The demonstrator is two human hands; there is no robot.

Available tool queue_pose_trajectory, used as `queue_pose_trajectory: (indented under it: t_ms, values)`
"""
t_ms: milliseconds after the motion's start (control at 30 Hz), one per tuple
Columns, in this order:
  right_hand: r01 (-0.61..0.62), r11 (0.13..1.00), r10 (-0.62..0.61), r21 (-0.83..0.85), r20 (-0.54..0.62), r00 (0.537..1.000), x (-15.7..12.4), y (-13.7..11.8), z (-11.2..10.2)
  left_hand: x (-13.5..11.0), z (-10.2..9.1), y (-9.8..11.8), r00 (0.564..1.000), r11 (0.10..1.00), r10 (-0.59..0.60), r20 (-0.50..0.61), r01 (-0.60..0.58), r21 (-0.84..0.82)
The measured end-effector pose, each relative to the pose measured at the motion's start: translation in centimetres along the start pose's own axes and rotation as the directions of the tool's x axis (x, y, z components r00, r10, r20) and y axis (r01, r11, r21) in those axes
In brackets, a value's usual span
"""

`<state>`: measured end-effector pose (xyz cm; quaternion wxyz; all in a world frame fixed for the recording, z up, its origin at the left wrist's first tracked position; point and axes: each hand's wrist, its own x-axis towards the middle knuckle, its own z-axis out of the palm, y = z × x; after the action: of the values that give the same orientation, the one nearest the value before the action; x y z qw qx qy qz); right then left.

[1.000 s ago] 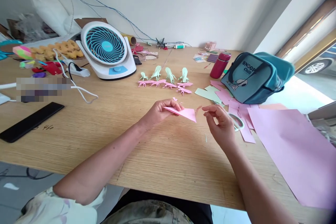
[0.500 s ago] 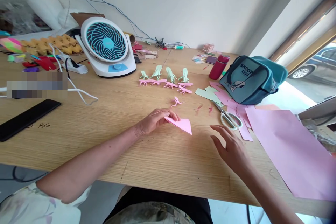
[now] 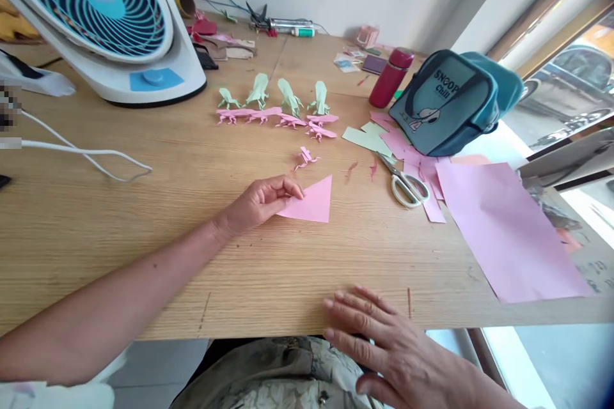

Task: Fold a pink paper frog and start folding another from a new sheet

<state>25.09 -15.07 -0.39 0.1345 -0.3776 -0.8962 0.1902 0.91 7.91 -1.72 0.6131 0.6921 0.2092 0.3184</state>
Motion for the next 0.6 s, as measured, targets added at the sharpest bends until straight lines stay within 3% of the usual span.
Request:
queue_pose_trajectory:
  t_ms: [33, 67, 133, 200, 233, 300, 333, 500, 600]
  values:
    - [-0.004, 1.000, 0.003, 0.007, 0.072, 0.997, -1.0, 0.7, -0.1, 0.0, 0.0, 0.0, 1.000, 1.000, -0.008, 0.019, 0.008, 0.004]
    - [-0.077, 0.997, 0.078, -0.015, 0.059, 0.995, -1.9, 2.0, -0.5, 0.1, -0.1, 0.1, 0.999, 1.000, -0.015, 0.040, 0.015, 0.012]
    - [-0.220, 0.967, 0.208, -0.127, -0.096, 0.973, -3.6, 5.8, -2.0, 0.1, -0.2, 0.1, 0.998, 0.999, -0.024, 0.064, 0.021, 0.038]
    - [-0.299, 0.925, 0.224, -0.235, -0.301, 0.927, -4.5, 9.4, -3.9, 0.0, -0.4, -0.1, 0.998, 0.997, -0.029, 0.060, 0.025, 0.067]
    - [-0.336, 0.905, 0.216, -0.260, -0.399, 0.891, -4.5, 10.5, -4.6, -0.1, -0.4, -0.2, 0.997, 0.996, -0.032, 0.069, 0.027, 0.080]
    - [-0.433, 0.865, 0.203, -0.253, -0.613, 0.764, -3.4, 11.1, -5.3, -0.4, -0.5, -0.4, 0.995, 0.993, -0.043, 0.094, 0.032, 0.116]
    - [-0.435, 0.870, 0.200, -0.231, -0.642, 0.740, -2.3, 10.7, -5.2, -0.5, -0.4, -0.4, 0.993, 0.990, -0.043, 0.111, 0.027, 0.135]
    - [-0.214, 0.975, 0.167, -0.062, -0.434, 0.885, 5.1, 7.0, -3.1, -0.7, -0.1, -0.1, 0.986, 0.982, -0.036, 0.164, 0.005, 0.189]
    - [-0.094, 0.984, 0.040, -0.153, -0.325, 0.945, 8.5, 6.6, -2.5, -0.9, 0.0, 0.3, 0.986, 0.979, -0.036, 0.166, 0.002, 0.201]
